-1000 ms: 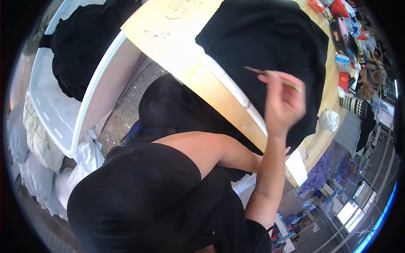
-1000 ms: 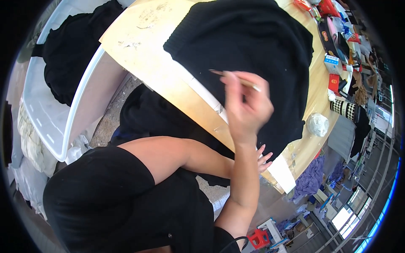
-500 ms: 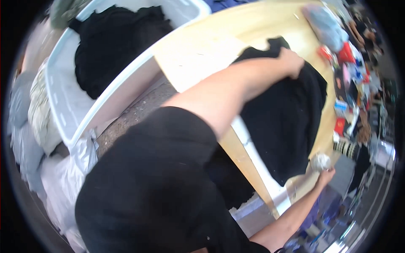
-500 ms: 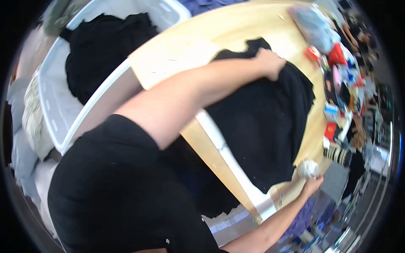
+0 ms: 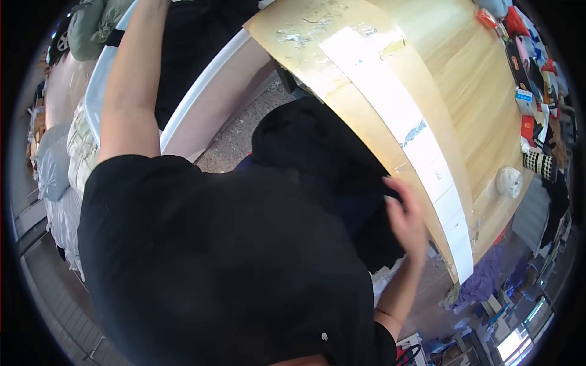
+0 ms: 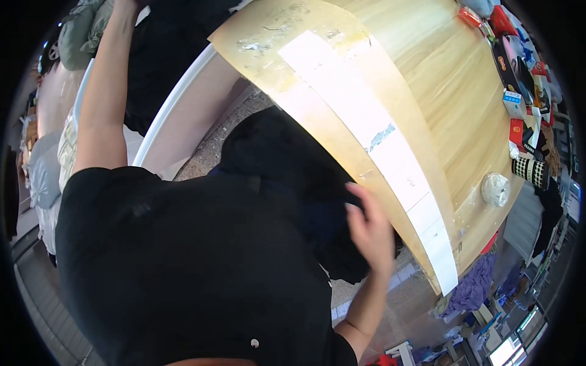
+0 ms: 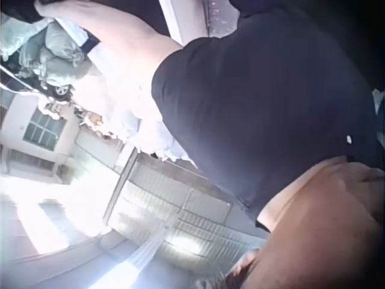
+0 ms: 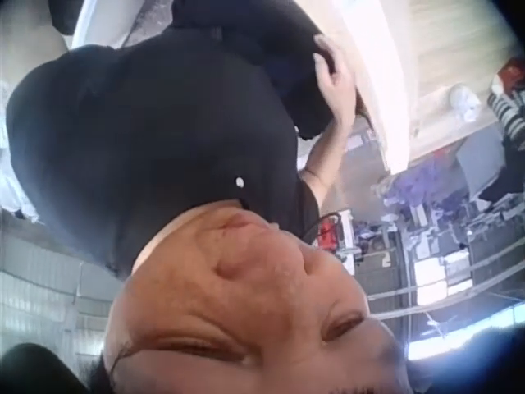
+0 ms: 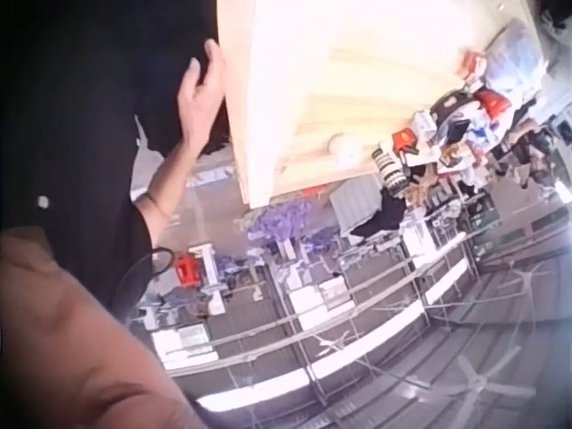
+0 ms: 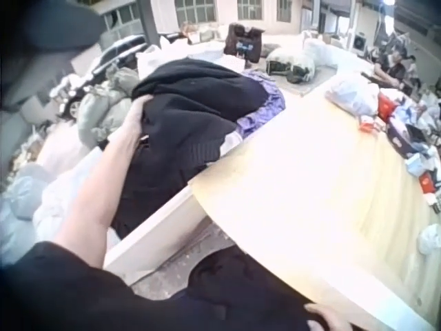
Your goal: Applying white markings to black textile garments using a small applicator tool and paste.
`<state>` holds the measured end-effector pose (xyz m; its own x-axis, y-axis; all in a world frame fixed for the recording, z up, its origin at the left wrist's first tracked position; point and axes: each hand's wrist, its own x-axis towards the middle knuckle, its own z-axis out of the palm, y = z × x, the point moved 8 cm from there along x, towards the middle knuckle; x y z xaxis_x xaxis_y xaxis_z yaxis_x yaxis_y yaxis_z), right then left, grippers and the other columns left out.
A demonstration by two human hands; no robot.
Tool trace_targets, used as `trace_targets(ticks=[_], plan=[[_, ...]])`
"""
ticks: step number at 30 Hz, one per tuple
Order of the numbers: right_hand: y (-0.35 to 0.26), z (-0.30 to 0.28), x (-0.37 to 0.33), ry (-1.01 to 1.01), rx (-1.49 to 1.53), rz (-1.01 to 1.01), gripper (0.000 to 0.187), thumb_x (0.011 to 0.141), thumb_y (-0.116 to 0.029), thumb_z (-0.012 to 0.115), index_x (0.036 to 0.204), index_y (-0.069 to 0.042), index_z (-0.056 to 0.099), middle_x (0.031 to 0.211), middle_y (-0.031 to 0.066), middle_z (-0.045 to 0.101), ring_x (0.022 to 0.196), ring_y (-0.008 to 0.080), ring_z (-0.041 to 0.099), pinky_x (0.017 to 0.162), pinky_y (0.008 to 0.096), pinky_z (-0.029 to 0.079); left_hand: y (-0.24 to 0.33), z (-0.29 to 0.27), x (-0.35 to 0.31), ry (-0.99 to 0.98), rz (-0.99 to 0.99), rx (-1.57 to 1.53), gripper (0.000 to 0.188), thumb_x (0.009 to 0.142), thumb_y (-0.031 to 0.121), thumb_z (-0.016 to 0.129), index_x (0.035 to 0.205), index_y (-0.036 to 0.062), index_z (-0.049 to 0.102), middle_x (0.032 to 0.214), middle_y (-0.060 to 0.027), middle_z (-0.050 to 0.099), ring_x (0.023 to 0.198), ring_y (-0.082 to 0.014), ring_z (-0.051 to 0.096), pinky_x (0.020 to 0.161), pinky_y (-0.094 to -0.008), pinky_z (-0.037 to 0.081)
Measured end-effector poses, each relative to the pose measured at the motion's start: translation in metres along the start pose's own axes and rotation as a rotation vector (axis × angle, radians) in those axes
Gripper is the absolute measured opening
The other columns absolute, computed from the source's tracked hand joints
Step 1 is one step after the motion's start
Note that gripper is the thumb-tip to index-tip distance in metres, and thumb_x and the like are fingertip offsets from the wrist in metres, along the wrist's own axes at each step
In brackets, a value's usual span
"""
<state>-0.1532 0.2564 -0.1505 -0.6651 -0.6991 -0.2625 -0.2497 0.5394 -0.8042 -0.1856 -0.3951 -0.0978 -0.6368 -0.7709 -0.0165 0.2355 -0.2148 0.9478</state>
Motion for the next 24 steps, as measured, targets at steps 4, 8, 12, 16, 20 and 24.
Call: trace_targets(ticks=[4, 8, 12, 16, 20, 24], plan=[[-0.009, 0.103, 0.055, 0.073, -0.266, -0.288, 0.039, 0.084, 0.002, 0.051, 0.123, 0.001, 0.049, 0.128, 0.0184, 0.050, 0.119, 0.0354, 0.047, 0.102, 0.0386, 0.038, -0.007, -0.154, -0.071, 0.523, 0.240, 0.959, 0.039, 0.077, 0.023, 0.063, 0.106, -0.0042, 0.060, 0.095, -0.0160, 0.065, 0.088, -0.0283, 0.064, 0.077, -0.0381, 0.052], [0.026, 0.128, 0.084, 0.270, -0.754, -0.138, 0.042, 0.076, 0.000, 0.055, 0.118, -0.001, 0.053, 0.103, 0.0165, 0.055, 0.103, 0.0341, 0.051, 0.089, 0.0432, 0.041, -0.130, -0.065, -0.202, -0.026, 0.405, 1.071, 0.021, 0.077, 0.009, 0.051, 0.093, 0.0011, 0.063, 0.087, -0.0198, 0.064, 0.083, -0.0329, 0.063, 0.075, -0.0379, 0.050], [0.002, 0.135, 0.055, 0.162, -0.507, -0.288, 0.018, 0.070, -0.003, 0.059, 0.088, -0.005, 0.058, 0.083, 0.0133, 0.051, 0.081, 0.0319, 0.053, 0.074, 0.0419, 0.040, -0.309, -0.013, -0.261, -0.346, -0.392, 1.070, 0.052, 0.084, 0.041, 0.060, 0.115, -0.0004, 0.060, 0.110, -0.0200, 0.063, 0.102, -0.0296, 0.061, 0.089, -0.0377, 0.046], [-0.045, 0.113, -0.013, 0.039, -0.318, -0.330, 0.023, 0.061, 0.002, 0.062, 0.083, -0.005, 0.058, 0.077, 0.0110, 0.050, 0.075, 0.0296, 0.051, 0.070, 0.0381, 0.040, -0.391, 0.088, -0.287, -1.110, -0.431, 0.755, 0.072, 0.083, 0.057, 0.056, 0.131, 0.0037, 0.048, 0.124, -0.0197, 0.056, 0.117, -0.0316, 0.051, 0.099, -0.0370, 0.039], [-0.028, 0.110, -0.066, 0.061, -0.178, -0.183, 0.026, 0.059, 0.001, 0.065, 0.084, -0.005, 0.058, 0.076, 0.0088, 0.052, 0.073, 0.0288, 0.053, 0.069, 0.0356, 0.041, -0.299, 0.132, -0.343, -1.225, -0.460, 0.950, 0.067, 0.084, 0.051, 0.060, 0.124, -0.0012, 0.053, 0.119, -0.0222, 0.058, 0.115, -0.0304, 0.053, 0.099, -0.0340, 0.040], [-0.027, 0.114, -0.070, 0.090, -0.144, -0.118, 0.023, 0.060, 0.001, 0.064, 0.081, -0.005, 0.058, 0.075, 0.0089, 0.052, 0.072, 0.0280, 0.053, 0.071, 0.0357, 0.040, -0.242, 0.130, -0.362, -1.178, 0.054, 1.220, 0.077, 0.076, 0.041, 0.069, 0.136, 0.0020, 0.037, 0.123, -0.0260, 0.048, 0.114, -0.0383, 0.050, 0.094, -0.0413, 0.043]])
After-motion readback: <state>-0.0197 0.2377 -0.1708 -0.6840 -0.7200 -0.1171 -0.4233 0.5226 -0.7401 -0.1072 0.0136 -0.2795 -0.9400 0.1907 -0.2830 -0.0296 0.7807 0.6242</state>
